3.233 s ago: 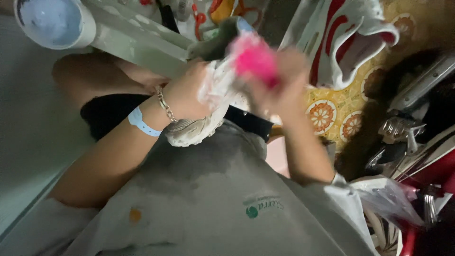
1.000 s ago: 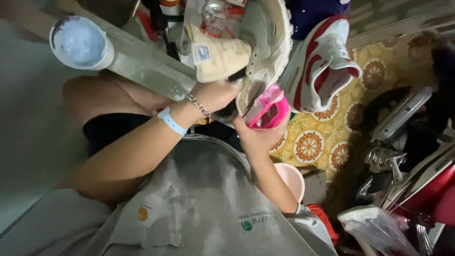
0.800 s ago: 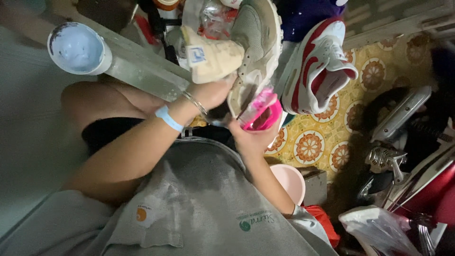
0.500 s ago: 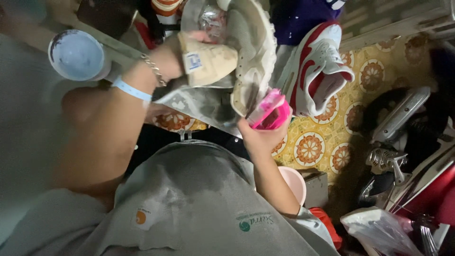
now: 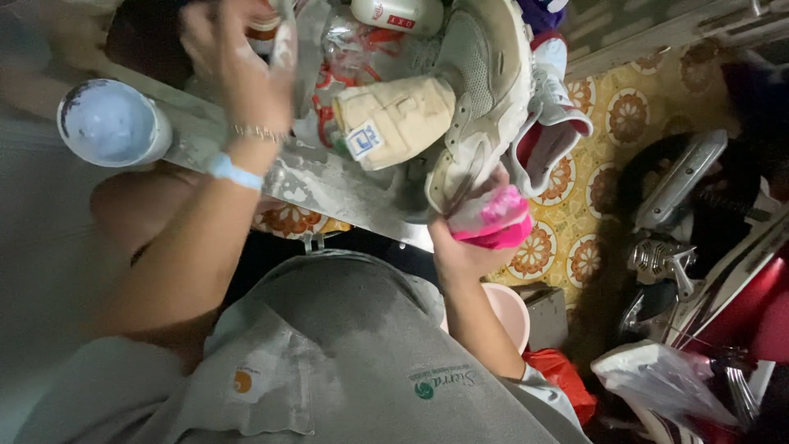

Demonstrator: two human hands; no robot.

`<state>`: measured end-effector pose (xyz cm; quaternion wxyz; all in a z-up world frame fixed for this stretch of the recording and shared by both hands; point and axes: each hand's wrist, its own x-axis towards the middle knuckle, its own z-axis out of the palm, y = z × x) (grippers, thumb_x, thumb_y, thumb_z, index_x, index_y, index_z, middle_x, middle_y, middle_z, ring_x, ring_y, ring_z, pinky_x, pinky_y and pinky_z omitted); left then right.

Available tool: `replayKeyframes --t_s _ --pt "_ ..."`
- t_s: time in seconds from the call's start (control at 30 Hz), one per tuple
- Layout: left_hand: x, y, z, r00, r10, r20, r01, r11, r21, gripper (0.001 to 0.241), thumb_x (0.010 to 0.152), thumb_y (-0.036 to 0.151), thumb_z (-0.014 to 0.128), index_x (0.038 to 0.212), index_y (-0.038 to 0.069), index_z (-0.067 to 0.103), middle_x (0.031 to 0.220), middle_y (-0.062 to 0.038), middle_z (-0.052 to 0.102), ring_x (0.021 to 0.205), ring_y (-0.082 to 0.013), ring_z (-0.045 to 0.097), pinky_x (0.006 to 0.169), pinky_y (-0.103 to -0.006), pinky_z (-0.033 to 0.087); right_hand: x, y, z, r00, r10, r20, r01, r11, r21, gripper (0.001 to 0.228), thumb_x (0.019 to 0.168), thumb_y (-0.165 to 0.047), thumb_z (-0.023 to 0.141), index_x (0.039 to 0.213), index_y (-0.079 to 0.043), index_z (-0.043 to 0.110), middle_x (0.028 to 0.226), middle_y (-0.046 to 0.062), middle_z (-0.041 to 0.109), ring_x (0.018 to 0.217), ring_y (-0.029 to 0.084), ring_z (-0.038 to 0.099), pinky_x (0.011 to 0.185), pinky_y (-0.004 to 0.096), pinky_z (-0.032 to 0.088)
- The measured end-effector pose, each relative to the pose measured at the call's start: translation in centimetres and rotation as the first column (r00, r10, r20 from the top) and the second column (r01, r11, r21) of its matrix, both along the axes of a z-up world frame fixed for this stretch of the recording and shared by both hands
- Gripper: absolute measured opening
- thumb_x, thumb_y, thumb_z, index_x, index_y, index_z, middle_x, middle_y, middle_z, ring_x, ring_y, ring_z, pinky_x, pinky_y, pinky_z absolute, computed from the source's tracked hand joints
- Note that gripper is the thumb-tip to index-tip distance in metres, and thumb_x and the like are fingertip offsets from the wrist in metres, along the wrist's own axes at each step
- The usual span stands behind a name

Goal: The person scrubs a white sneaker with a pink brush and a toothbrush, applying soap and water to remove dirt. They focus on the sole, sides, and laces, rinsing the shoe under a faucet.

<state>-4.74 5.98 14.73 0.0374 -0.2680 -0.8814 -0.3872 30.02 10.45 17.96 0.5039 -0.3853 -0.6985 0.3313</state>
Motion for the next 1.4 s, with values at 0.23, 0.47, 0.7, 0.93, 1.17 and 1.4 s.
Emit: replayKeyframes --t_s 0.23,0.47,0.7,0.93,1.17,1.4 --pt "9.1 -3.4 1.1 0.561 -0.516 0.647 0.137 0.829 0.543 0.068 0.118 0.024 0.063 0.178 -0.001 0.043 0.180 -0.026 0.053 0.165 -0.0407 0.058 0.131 -0.0573 0.052 -1.8 -2.3 -5.2 0.918 0.117 -0.379 -0.214 0.950 -0.225 0.109 0.093 0.006 0.100 0.184 0.005 0.042 0.188 0.025 0.054 0.176 0.037 0.058 0.153 0.056 0.051" --pt "11.0 -6.1 0.7 0.577 -0.567 0.588 0.288 0.815 0.503 0.097 0.110 -0.025 0.079 0.191 0.005 0.035 0.199 -0.020 0.044 0.176 -0.0279 0.054 0.149 -0.0344 0.043 -4.1 -8.6 -6.0 0.962 0.157 -0.223 -0.257 0.792 -0.553 0.082 0.088 -0.008 0.107 0.162 0.000 0.074 0.153 0.015 0.084 0.140 0.028 0.083 0.126 0.043 0.070" --pt "12.6 -7.0 2.3 -0.441 -0.328 0.835 -0.690 0.719 -0.083 0.045 0.089 0.002 0.099 0.129 0.002 0.079 0.114 -0.016 0.086 0.102 -0.0365 0.088 0.082 -0.0521 0.081 -1.7 -2.3 -6.7 0.964 0.261 -0.048 -0.244 0.799 -0.550 0.084 0.087 -0.008 0.115 0.157 -0.008 0.068 0.136 0.015 0.082 0.120 0.026 0.080 0.090 0.045 0.076" --pt "14.0 -10.0 -4.4 -0.334 -0.480 0.811 -0.463 0.833 0.302 0.019 0.095 -0.008 0.078 0.078 0.001 0.079 0.101 -0.011 0.081 0.115 -0.0381 0.084 0.089 -0.0568 0.077 -4.4 6.2 -0.7 0.654 0.726 0.212 -0.694 0.687 -0.216 0.060 0.120 -0.027 0.086 0.164 -0.003 0.056 0.139 0.014 0.065 0.110 0.026 0.068 0.086 0.035 0.064" --pt "13.2 -10.8 -4.7 -0.507 -0.695 0.510 -0.516 0.719 0.466 0.007 0.078 -0.005 0.065 0.071 -0.003 0.066 0.096 -0.026 0.072 0.102 -0.0465 0.081 0.091 -0.0482 0.076 -4.3 3.0 2.0 0.472 0.845 0.253 -0.824 0.524 -0.213 0.074 0.120 -0.029 0.096 0.173 0.007 0.059 0.128 0.022 0.088 0.086 0.028 0.083 0.069 0.034 0.068" --pt "14.1 -11.0 -3.1 -0.431 -0.631 0.645 -0.521 0.758 0.392 0.018 0.064 -0.001 0.062 0.053 0.007 0.051 0.060 -0.009 0.043 0.073 -0.0363 0.059 0.084 -0.0540 0.062 -4.3 4.5 2.4 0.466 0.860 0.208 -0.834 0.506 -0.221 0.056 0.127 -0.013 0.089 0.171 0.007 0.061 0.131 0.026 0.087 0.088 0.028 0.091 0.061 0.034 0.070"
